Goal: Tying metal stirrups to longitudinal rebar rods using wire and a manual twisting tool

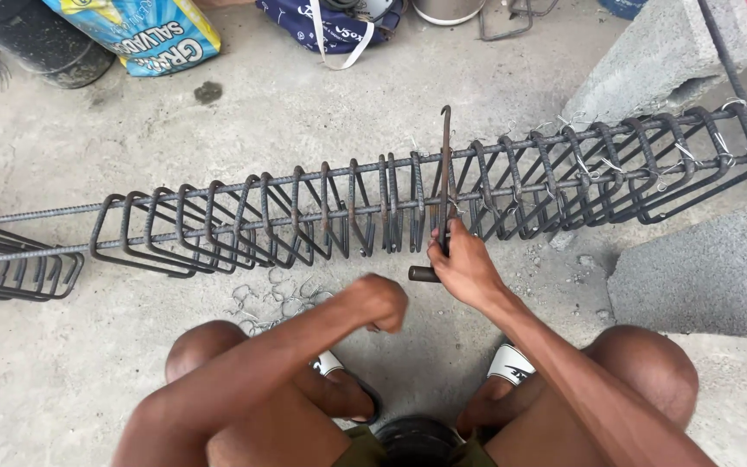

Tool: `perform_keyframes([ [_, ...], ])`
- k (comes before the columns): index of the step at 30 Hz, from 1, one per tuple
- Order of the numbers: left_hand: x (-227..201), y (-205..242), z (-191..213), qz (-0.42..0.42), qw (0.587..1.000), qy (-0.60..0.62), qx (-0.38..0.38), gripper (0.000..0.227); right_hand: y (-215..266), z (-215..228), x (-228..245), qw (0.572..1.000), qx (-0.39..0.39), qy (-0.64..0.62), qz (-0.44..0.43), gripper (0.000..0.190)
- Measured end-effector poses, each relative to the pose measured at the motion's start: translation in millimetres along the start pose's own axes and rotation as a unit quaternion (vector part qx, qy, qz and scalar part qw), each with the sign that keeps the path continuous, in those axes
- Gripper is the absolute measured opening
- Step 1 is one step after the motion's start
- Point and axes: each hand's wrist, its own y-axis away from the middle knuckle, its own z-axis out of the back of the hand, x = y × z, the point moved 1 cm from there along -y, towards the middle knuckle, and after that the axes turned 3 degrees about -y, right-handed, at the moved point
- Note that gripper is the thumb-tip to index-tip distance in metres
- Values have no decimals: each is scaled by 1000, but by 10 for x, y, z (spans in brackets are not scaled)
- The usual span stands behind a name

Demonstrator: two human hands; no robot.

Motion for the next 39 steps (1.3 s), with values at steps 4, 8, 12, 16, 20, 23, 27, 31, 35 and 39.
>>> perform_keyframes([
  [4,505,344,192,137,987,-76,-36,34,3,-121,-92,1000,-5,10,3,25],
  [8,1087,467,385,236,894,80,-372,33,79,-242,-31,999,14,24,-27,25],
  [12,1380,629,555,219,764,237,-559,35,-124,-375,-216,999,12,28,-14,24],
  [16,1480,355,389,179,705,344,-594,28,-40,-154,19,999,-20,24,-25,23],
  [20,1304,709,321,167,692,386,-587,29,76,-165,82,999,13,50,7,25],
  [23,1368,787,408,162,669,391,-612,28,114,-140,144,997,31,66,16,23],
  [27,1246,929,412,145,649,387,-638,25,116,-266,-45,996,71,60,7,23],
  [31,1307,716,402,169,667,391,-611,26,10,-261,-73,997,78,20,-11,22],
  [35,1293,689,399,174,671,390,-606,26,38,-228,83,996,91,-11,-12,21],
  [39,1283,685,398,176,681,383,-599,27,-21,-172,74,996,87,-22,-5,20],
])
